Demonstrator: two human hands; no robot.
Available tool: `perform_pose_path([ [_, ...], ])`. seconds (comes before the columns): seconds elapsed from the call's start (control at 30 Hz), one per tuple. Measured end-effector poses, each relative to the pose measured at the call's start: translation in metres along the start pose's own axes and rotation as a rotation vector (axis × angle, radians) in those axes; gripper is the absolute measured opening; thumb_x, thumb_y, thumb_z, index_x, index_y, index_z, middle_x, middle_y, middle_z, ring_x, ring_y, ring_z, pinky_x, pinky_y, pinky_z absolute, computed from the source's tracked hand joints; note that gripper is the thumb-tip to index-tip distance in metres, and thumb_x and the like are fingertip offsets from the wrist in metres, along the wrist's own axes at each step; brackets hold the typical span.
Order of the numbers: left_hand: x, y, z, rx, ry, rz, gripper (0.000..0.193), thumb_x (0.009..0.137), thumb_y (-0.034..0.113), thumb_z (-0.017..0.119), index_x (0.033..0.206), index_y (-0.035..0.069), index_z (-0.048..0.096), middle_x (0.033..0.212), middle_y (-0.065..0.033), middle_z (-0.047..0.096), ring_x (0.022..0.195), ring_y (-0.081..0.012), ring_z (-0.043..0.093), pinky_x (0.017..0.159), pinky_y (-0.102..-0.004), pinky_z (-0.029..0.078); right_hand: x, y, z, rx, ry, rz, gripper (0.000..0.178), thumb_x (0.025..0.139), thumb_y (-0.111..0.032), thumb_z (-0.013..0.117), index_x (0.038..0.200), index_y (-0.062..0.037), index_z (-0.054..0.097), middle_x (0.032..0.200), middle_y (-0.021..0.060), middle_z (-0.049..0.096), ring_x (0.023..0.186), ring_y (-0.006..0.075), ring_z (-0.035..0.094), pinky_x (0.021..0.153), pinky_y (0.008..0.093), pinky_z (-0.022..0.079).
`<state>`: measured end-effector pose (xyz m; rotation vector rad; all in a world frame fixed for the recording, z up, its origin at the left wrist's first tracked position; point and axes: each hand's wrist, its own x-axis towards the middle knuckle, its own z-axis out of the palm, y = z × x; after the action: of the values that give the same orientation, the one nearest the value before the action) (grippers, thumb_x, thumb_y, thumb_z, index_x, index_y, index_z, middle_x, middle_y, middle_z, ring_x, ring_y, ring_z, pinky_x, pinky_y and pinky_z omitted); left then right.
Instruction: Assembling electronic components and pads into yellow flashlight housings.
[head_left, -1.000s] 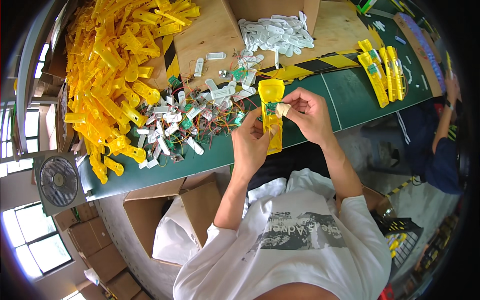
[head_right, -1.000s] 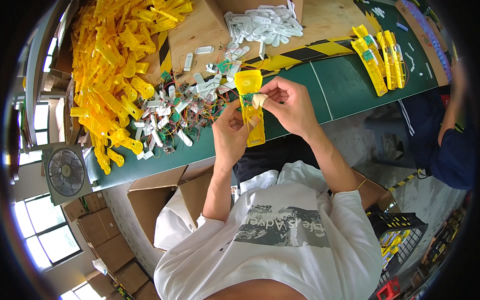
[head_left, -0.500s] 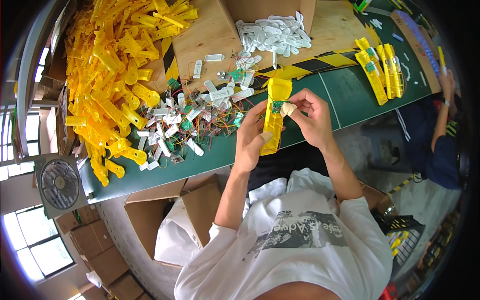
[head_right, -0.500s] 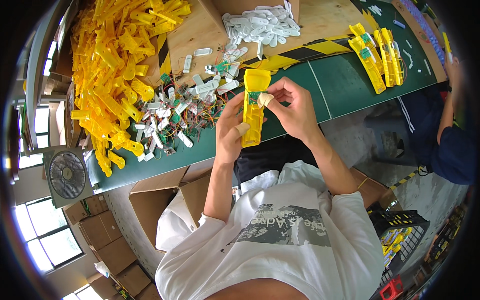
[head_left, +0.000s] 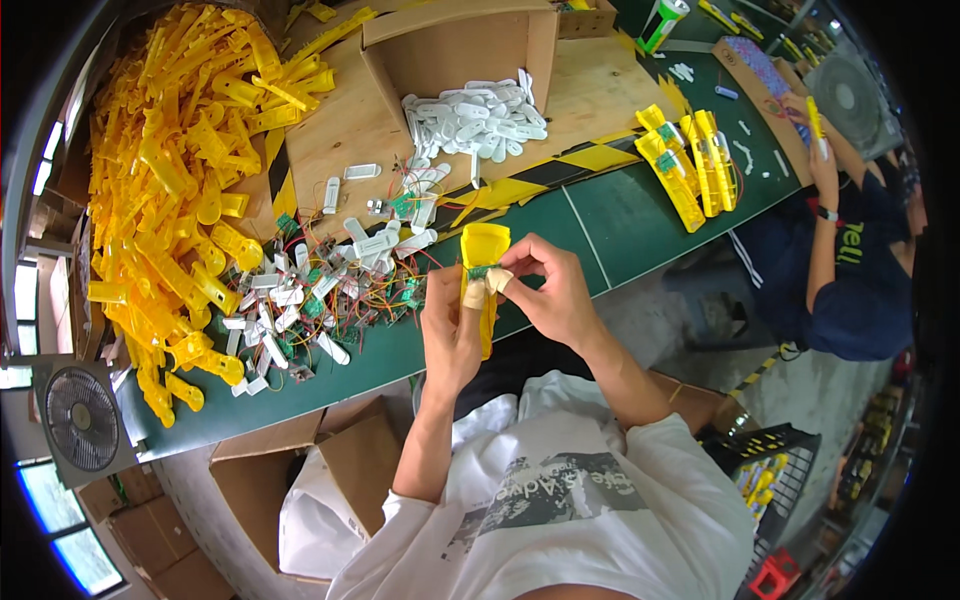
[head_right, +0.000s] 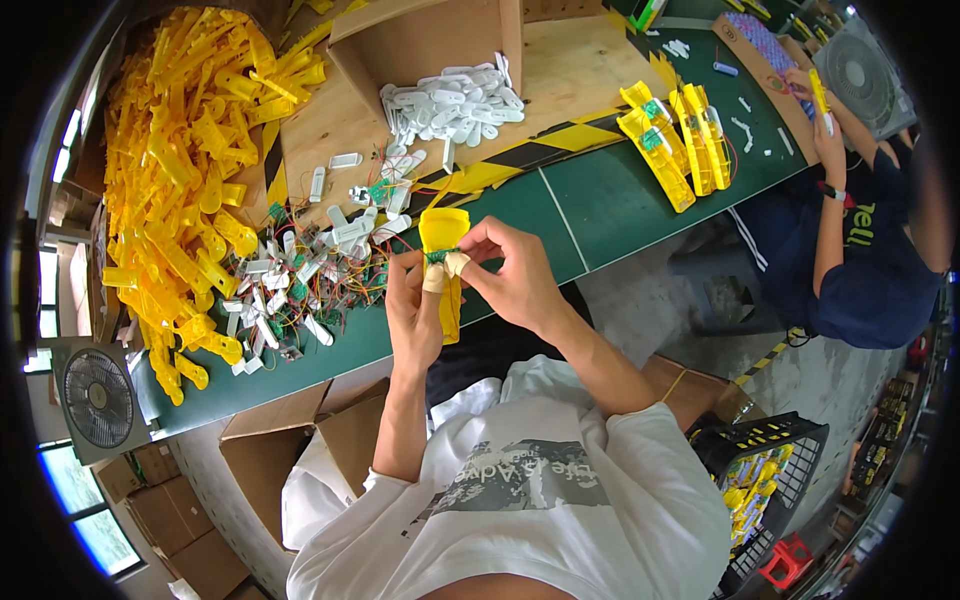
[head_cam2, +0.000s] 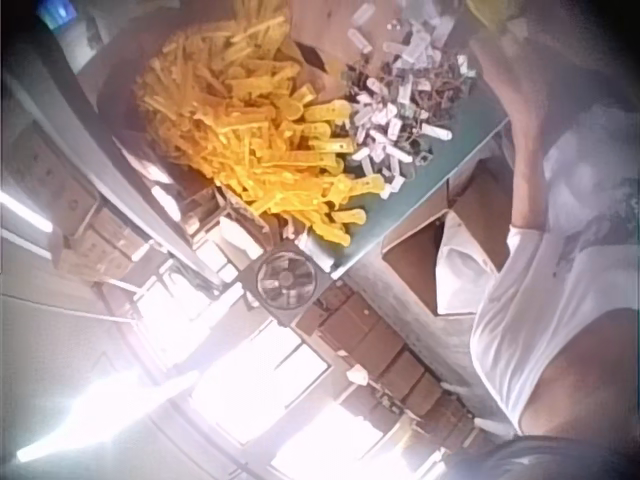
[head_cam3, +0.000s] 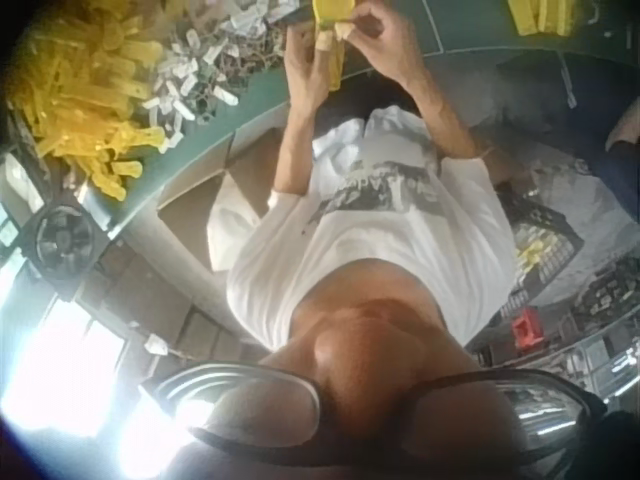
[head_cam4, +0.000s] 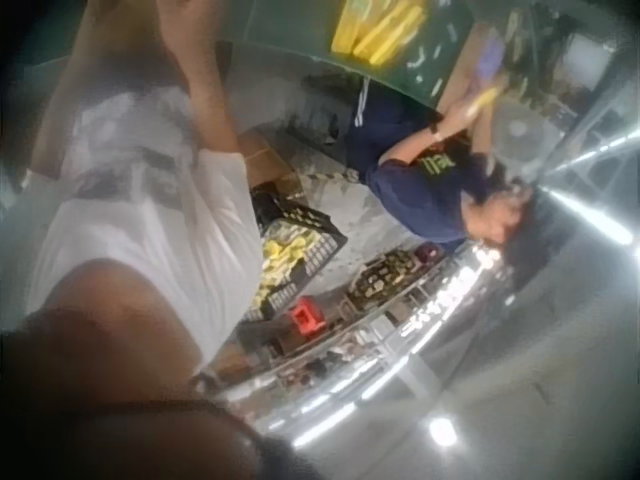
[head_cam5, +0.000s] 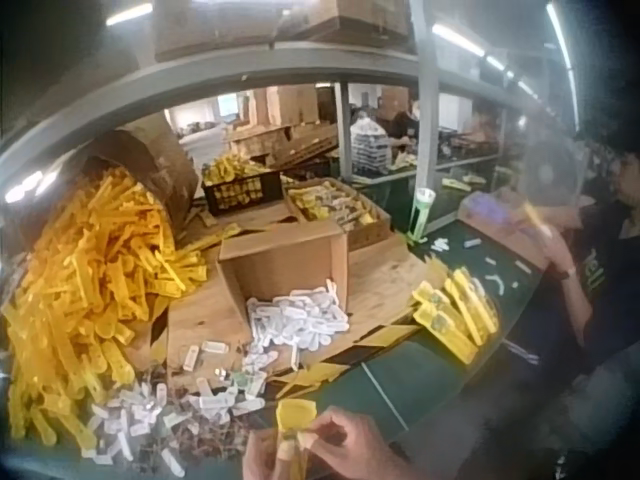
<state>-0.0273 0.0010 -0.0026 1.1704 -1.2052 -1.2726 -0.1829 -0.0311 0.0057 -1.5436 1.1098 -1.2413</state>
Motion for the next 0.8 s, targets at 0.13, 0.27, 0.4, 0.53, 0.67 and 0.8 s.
perform_pose_path([
  [0.13,-0.001,0.006,0.008,-0.213,0.124,-0.005,0.036,0.104,0.020,0.048,0.134,0.003,0.036,0.104,-0.0170,0.068,0.080,-0.0189,0.068,0.067,-0.0285,0.055,0.017,0.007,-0.015,0.461,-0.248,0.310,0.030,0.087,-0.009,0.073,0.110,0.0002,0.055,0.090,0.0073,0.068,0.081,0.0122,0.067,0.073,0.0271,0.054],
  [0.27,-0.005,0.013,-0.004,-0.261,0.177,0.029,0.055,0.104,0.019,0.044,0.153,0.011,0.018,0.117,-0.0200,0.062,0.076,-0.0208,0.067,0.066,-0.0303,0.056,0.071,0.021,-0.043,-0.220,-0.060,0.085,0.028,0.090,-0.021,0.068,0.109,0.0000,0.066,0.095,0.0097,0.070,0.081,0.0159,0.067,0.074,0.0291,0.052],
  [0.4,-0.008,0.016,-0.010,-0.283,0.193,0.044,0.058,0.104,0.021,0.041,0.155,0.015,0.014,0.120,-0.0208,0.059,0.075,-0.0209,0.066,0.066,-0.0314,0.055,0.127,0.052,-0.078,-0.702,0.145,0.013,0.026,0.083,-0.013,0.068,0.107,-0.0042,0.069,0.098,0.0143,0.069,0.083,0.0286,0.068,0.075,0.0375,0.053],
  [0.53,-0.007,0.025,-0.012,-0.302,0.197,0.090,0.060,0.102,0.016,0.041,0.155,0.017,0.013,0.122,-0.0204,0.056,0.074,-0.0209,0.065,0.066,-0.0308,0.053,0.141,0.062,-0.087,-0.872,0.103,-0.091,0.024,0.082,-0.013,0.068,0.104,-0.0049,0.071,0.099,0.0150,0.068,0.084,0.0321,0.067,0.076,0.0409,0.052],
  [0.67,-0.007,0.020,-0.019,-0.244,0.195,0.084,0.056,0.102,0.013,0.042,0.153,0.015,0.018,0.122,-0.0202,0.055,0.073,-0.0205,0.064,0.064,-0.0304,0.053,0.137,0.059,-0.083,-0.843,0.072,-0.144,0.021,0.083,-0.012,0.069,0.102,-0.0045,0.071,0.093,0.0151,0.068,0.079,0.0291,0.067,0.072,0.0368,0.053],
  [0.8,0.001,0.018,-0.018,-0.280,0.093,0.057,0.036,0.102,0.013,0.043,0.138,0.009,0.035,0.117,-0.0197,0.057,0.073,-0.0203,0.064,0.063,-0.0302,0.052,0.098,0.028,-0.071,-0.400,0.106,0.081,0.022,0.086,-0.008,0.070,0.107,-0.0017,0.069,0.081,0.0070,0.066,0.068,0.0101,0.062,0.060,0.0242,0.048],
])
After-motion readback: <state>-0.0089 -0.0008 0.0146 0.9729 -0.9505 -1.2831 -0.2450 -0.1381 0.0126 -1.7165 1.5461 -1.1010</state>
